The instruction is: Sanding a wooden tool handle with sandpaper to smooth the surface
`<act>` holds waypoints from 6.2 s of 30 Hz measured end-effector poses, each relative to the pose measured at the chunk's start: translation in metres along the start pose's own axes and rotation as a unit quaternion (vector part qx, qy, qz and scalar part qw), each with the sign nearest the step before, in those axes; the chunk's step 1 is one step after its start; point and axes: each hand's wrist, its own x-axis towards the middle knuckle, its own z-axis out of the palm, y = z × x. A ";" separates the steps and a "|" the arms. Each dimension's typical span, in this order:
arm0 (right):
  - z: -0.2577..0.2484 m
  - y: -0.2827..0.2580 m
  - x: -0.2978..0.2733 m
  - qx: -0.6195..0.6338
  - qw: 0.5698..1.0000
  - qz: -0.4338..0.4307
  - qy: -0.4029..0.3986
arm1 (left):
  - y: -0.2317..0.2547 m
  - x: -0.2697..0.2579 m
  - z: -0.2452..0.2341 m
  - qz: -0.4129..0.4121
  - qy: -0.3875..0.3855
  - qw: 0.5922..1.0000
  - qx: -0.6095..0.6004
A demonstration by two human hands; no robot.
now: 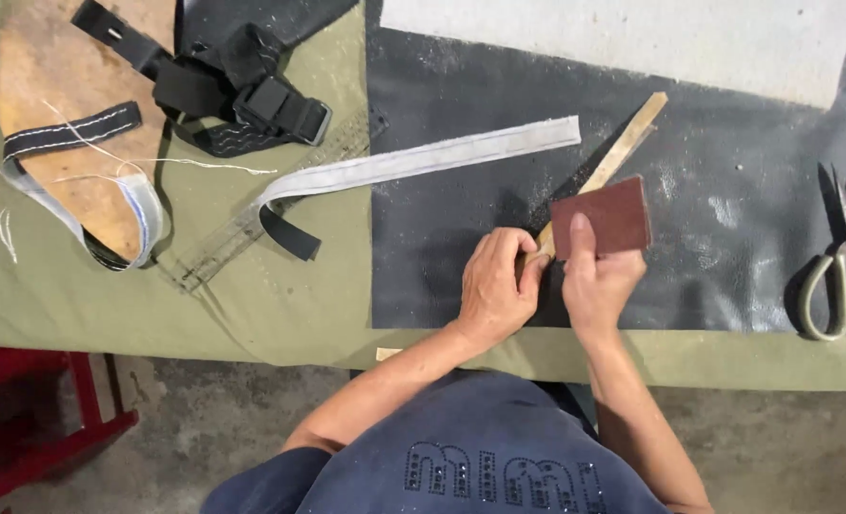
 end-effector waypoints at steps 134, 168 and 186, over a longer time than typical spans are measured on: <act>-0.027 -0.044 0.049 -0.019 0.962 0.257 -0.088 | 0.017 -0.015 -0.024 -0.065 -0.055 0.996 0.008; -0.020 -0.019 0.070 0.032 0.991 0.120 -0.052 | 0.009 -0.022 -0.021 -0.032 -0.032 0.999 0.016; -0.018 -0.036 0.016 0.039 0.964 0.223 -0.139 | 0.010 -0.019 -0.021 -0.038 -0.032 0.999 0.022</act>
